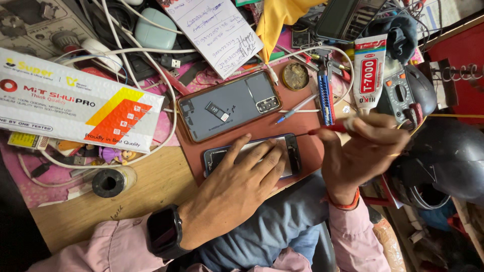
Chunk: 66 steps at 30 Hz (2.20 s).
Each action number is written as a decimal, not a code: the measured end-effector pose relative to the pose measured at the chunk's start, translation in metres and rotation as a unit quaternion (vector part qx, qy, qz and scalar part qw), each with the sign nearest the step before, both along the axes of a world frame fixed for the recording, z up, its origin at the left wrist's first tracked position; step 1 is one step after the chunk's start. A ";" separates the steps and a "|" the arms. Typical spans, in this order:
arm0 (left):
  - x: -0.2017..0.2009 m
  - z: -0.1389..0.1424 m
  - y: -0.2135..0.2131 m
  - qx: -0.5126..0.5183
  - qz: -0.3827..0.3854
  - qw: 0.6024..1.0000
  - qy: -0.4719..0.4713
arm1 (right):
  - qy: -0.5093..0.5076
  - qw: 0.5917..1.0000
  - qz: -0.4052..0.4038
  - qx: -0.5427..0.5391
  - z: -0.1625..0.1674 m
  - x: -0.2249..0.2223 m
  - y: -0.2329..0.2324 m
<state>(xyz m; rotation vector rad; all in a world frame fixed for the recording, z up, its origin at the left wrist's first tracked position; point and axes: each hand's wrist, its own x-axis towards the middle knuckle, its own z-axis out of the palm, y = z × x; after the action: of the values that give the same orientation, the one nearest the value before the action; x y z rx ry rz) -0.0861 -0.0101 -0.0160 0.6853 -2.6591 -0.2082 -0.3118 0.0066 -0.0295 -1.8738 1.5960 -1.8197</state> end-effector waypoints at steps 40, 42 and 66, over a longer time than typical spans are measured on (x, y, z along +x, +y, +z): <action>0.001 0.000 0.002 0.019 -0.010 0.999 0.026 | 0.072 0.996 0.018 0.049 0.016 0.008 -0.003; 0.001 -0.001 0.002 0.018 -0.008 1.000 0.024 | 0.048 0.997 0.049 0.044 0.017 0.008 -0.004; 0.001 -0.012 0.005 0.021 -0.002 0.998 0.066 | 0.313 0.890 0.205 0.260 0.040 0.061 -0.087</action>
<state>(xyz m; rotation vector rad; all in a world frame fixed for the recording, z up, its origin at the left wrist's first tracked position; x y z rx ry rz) -0.0849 -0.0048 -0.0282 0.6574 -2.5371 -0.3016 -0.2512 -0.0800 0.0104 -2.3712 1.4498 -0.5550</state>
